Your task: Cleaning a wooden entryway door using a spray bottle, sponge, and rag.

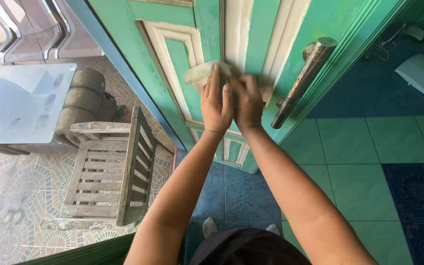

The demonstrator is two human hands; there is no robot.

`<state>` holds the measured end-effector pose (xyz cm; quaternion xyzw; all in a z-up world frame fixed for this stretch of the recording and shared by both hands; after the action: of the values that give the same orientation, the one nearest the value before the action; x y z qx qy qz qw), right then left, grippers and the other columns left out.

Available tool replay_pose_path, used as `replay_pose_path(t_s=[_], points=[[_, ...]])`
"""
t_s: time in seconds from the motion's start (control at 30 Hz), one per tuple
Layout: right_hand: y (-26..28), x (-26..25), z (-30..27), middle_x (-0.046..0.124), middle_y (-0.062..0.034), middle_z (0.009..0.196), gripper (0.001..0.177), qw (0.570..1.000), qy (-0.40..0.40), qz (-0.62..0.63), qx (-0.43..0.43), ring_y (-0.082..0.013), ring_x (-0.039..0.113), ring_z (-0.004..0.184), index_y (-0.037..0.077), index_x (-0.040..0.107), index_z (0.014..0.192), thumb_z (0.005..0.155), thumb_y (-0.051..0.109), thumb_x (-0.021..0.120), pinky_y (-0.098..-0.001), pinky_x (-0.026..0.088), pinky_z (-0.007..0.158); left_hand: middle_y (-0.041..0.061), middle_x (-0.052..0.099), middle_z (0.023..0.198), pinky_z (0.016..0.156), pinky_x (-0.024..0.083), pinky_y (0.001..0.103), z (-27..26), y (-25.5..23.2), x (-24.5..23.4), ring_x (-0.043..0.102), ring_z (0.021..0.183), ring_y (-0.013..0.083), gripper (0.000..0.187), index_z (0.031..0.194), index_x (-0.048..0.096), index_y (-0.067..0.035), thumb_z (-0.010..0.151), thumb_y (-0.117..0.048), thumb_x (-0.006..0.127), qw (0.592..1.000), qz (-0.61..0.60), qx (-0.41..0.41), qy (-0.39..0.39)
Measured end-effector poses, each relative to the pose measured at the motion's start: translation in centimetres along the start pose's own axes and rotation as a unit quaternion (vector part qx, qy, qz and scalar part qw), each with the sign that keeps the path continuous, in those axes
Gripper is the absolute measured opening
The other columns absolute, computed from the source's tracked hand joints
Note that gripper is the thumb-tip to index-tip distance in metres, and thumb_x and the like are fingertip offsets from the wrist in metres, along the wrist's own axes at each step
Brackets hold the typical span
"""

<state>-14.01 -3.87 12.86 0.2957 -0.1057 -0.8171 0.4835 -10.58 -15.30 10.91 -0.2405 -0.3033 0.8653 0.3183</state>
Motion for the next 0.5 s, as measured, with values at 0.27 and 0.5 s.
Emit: replay_pose_path(t_s=[0.27,0.5], points=[[-3.5,1.1,-7.1,0.065,-0.0104,0.097,0.020,0.987,0.116,-0.045,0.100,-0.0354,0.068,0.083,0.010,0.076,0.106,0.091,0.021,0.069,-0.0450,0.055,0.070,0.025,0.070,0.124,0.097,0.053,0.041,-7.6,5.3,1.9,0.069,0.112,0.0362,0.048,0.138,0.060,0.000,0.099,-0.029,0.062,0.988,0.002,-0.152,0.034],[-1.8,1.7,-6.9,0.064,-0.0110,0.102,0.023,0.995,0.057,0.018,0.074,-0.0339,0.068,0.093,0.009,0.073,0.116,0.094,0.010,0.066,-0.0427,0.055,0.079,0.013,0.075,0.094,0.076,0.059,0.033,-8.5,8.7,-0.3,0.074,0.084,0.0205,0.028,0.118,0.071,-0.003,0.098,-0.021,0.068,0.964,-0.034,-0.252,-0.074]])
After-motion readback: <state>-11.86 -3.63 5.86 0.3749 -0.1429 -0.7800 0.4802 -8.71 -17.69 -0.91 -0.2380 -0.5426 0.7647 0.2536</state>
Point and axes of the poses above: each hand's wrist, its own z-axis towards the middle knuckle, its own x-axis out of the palm, y = z × x, the point moved 7 cm from there along z, towards the middle knuckle
